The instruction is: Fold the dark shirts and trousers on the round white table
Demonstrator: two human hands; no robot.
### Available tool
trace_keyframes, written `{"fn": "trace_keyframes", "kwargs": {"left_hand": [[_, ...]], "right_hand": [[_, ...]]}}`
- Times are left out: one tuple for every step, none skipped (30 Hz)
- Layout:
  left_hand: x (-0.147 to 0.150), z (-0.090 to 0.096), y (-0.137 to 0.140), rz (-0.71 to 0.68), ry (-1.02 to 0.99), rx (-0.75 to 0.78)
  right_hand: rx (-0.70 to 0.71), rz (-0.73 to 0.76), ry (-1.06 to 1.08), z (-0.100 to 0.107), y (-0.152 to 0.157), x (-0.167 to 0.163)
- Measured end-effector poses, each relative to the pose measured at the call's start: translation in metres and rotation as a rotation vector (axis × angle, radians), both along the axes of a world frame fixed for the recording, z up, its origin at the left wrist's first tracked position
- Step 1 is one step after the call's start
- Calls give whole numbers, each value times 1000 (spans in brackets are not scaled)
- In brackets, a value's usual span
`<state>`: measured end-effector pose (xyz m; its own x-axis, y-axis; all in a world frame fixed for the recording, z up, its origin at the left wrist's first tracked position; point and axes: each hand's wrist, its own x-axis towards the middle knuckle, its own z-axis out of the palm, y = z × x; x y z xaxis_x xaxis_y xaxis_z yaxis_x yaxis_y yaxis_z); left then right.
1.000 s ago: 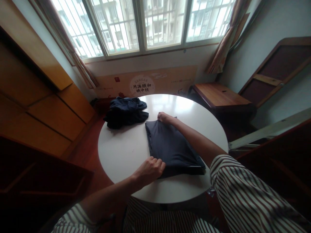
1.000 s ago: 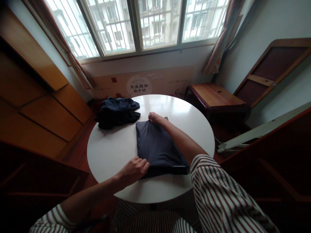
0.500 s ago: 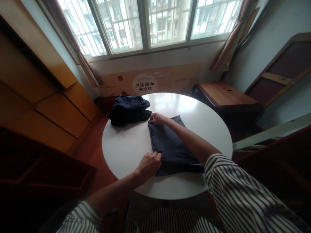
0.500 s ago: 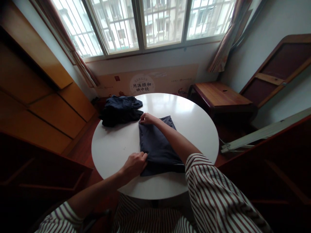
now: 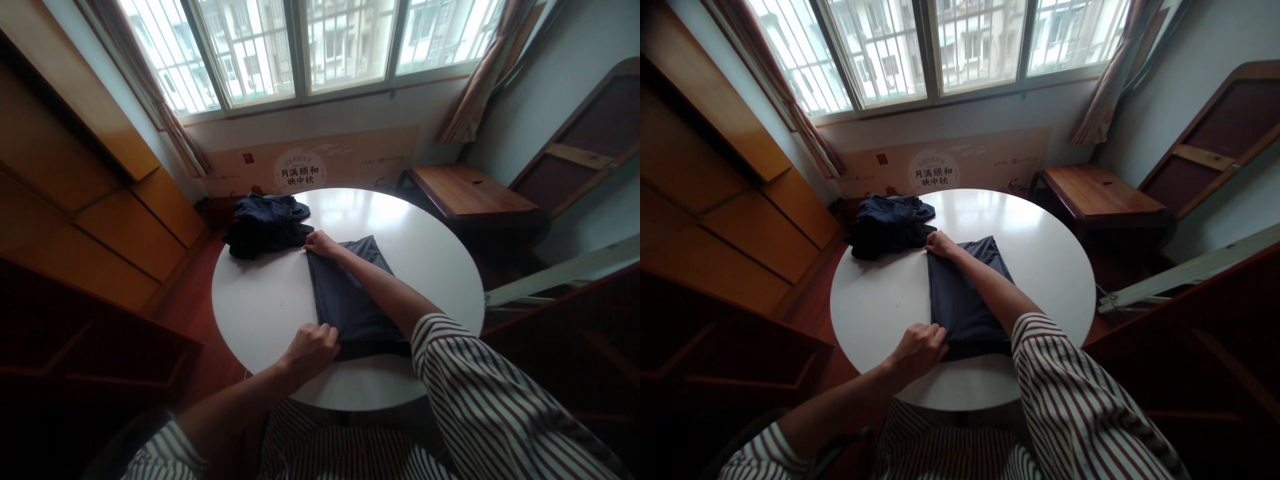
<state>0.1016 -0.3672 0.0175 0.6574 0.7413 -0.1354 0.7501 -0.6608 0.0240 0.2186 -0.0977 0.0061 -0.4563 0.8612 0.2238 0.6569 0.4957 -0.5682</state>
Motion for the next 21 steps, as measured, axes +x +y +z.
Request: {"fn": "trace_keyframes", "kwargs": {"left_hand": [[-1, -1, -2, 5, -1, -5], [-2, -2, -3, 20, -2, -12], [-3, -2, -4, 45, -5, -20], [-4, -3, -4, 79, -10, -26], [-5, -3, -4, 120, -19, -30], [-5, -3, -3, 161, -29, -30], [-6, -3, -2, 199, -39, -28], [-6, -2, -1, 229, -46, -24], [-5, -1, 0, 248, -49, -19], [-4, 1, 0, 254, -48, -16], [-3, 3, 0, 248, -42, -17], [-2, 4, 0, 231, -32, -24], [-1, 6, 0, 202, -18, -38], [0, 7, -1, 166, -4, -58], [0, 8, -2, 132, 10, -78], [0, 9, -2, 108, 22, -96], [0, 11, -2, 97, 29, -108], [-1, 13, -2, 99, 35, -114], [-2, 17, -1, 107, 41, -114], [-3, 23, 0, 109, 45, -115], [-3, 30, 1, 95, 45, -118]], "right_hand": [[3, -10, 0, -1, -1, 0], [4, -18, 0, -1, -1, -1], [5, -23, -3, -1, -2, -1], [4, -26, -6, 0, -3, -1], [3, -27, -10, 1, -3, 0], [1, -27, -14, 2, -4, 1], [-2, -26, -18, 3, -4, 2], [-6, -26, -24, 5, -4, 4], [-13, -26, -29, 7, -3, 6], [-22, -26, -35, 8, -3, 9], [-33, -25, -40, 9, -3, 11], [-43, -23, -44, 10, -3, 14], [-51, -22, -44, 10, -3, 15], [-55, -22, -41, 10, -4, 16], [-53, -27, -34, 10, -6, 16], [-46, -36, -25, 9, -8, 15], [-38, -49, -16, 9, -11, 14], [-28, -66, -7, 10, -14, 13], [-19, -86, 1, 12, -17, 13], [-10, -109, 10, 14, -20, 15], [-2, -137, 20, 18, -22, 20]]}}
